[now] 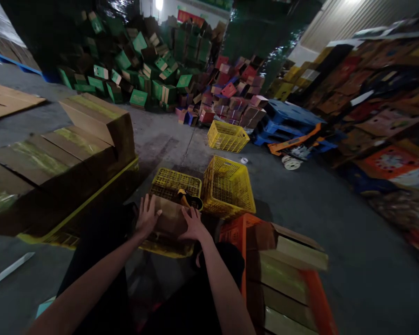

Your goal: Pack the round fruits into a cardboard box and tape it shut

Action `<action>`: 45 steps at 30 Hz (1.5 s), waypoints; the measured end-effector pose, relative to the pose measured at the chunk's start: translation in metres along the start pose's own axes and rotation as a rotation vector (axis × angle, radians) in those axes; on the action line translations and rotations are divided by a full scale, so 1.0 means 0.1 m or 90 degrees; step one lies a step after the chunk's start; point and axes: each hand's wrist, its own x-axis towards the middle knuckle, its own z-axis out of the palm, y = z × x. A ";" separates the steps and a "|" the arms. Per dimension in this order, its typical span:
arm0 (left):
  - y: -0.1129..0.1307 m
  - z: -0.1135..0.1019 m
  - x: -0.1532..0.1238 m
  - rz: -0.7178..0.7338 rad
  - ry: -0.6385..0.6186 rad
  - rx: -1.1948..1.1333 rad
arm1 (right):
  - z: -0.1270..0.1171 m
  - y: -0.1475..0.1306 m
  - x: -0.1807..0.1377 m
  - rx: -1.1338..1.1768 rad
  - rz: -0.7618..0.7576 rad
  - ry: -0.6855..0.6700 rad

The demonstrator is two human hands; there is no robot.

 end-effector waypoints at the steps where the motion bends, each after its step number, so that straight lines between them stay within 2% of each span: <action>1: 0.05 0.02 -0.05 0.049 -0.001 0.042 | 0.01 0.00 0.00 -0.001 0.001 0.001; 4: 0.19 0.11 -0.19 0.218 -0.042 0.103 | 0.02 0.00 0.01 -0.007 -0.001 0.009; 7: 0.26 0.22 -0.29 0.295 -0.081 0.135 | 0.03 0.01 0.01 -0.007 0.000 0.008; 18: 0.23 0.31 -0.32 0.312 -0.115 0.214 | 0.09 0.03 0.01 -0.011 -0.005 0.014; 21: 0.23 0.33 -0.32 0.315 -0.105 0.215 | 0.16 0.01 -0.05 0.004 0.031 0.043; 23: 0.23 0.34 -0.33 0.317 -0.088 0.213 | 0.23 0.01 -0.10 0.053 0.077 0.088; 27: 0.22 0.34 -0.35 0.340 -0.055 0.212 | 0.38 0.08 -0.21 0.243 0.141 0.174; 32: 0.21 0.35 -0.35 0.340 -0.043 0.205 | 0.47 0.16 -0.28 0.385 0.150 0.238; 37: 0.23 0.35 -0.36 0.333 -0.060 0.202 | 0.50 0.05 -0.29 0.305 0.152 0.334; 45: 0.25 0.32 -0.36 0.313 -0.090 0.197 | 0.43 0.01 -0.35 0.201 0.188 0.315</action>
